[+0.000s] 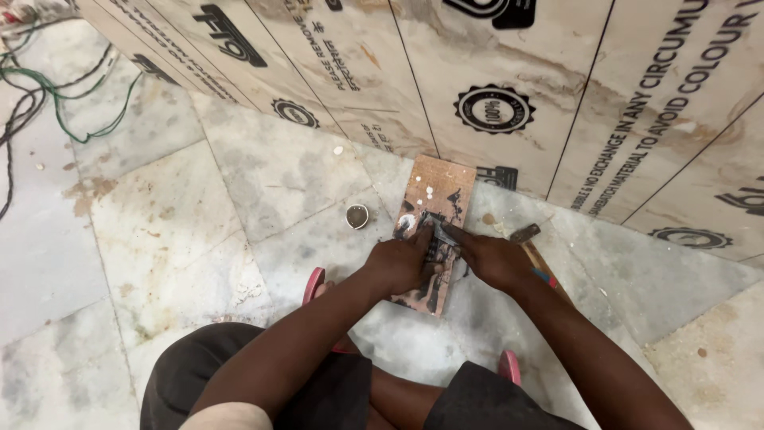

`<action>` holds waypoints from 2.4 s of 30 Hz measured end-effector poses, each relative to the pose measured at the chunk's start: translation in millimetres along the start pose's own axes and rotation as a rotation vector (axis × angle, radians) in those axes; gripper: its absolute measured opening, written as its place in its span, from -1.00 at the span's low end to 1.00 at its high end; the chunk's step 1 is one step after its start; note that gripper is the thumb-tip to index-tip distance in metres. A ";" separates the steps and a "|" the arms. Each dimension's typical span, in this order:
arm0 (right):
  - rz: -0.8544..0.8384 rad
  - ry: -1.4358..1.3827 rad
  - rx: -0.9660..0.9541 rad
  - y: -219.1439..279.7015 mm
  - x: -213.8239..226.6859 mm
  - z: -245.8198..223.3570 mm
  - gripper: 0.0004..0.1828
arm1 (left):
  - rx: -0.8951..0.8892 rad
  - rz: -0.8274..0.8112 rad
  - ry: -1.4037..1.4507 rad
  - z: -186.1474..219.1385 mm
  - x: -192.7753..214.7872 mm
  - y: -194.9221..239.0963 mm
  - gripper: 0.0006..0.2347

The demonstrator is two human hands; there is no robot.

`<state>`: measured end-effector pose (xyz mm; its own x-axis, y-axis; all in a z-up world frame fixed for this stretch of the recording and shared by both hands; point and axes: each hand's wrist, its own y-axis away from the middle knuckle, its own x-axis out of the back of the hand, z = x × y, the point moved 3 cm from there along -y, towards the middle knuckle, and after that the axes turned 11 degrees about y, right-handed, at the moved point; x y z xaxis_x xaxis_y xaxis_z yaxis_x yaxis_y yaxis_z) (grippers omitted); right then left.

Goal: The person sits on the floor and uses a metal file to sharpen a chisel-like tool on a wooden sharpening block. The person repeatedly files the tool's edge and occasionally inspects the blade.

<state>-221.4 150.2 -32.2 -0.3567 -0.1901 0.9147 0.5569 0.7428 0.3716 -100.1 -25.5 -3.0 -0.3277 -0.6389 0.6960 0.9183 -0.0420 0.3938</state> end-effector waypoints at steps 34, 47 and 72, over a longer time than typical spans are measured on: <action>-0.170 0.023 0.071 54.9 -28.0 -24.6 -0.38 | -0.197 0.105 0.017 -9.2 -57.0 55.9 -0.28; -0.170 0.013 0.112 61.2 -30.2 -24.6 -0.38 | -0.139 0.051 0.112 0.7 -53.7 64.2 -0.28; -0.008 0.022 0.015 7.8 -5.1 0.5 -0.37 | -0.036 0.089 0.090 4.9 -16.7 3.4 -0.25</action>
<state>-215.5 157.3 -34.0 -0.3448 -0.2101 0.9149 0.5423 0.7509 0.3769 -92.6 -11.2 -10.3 -0.2251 -0.7078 0.6696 0.9507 -0.0090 0.3100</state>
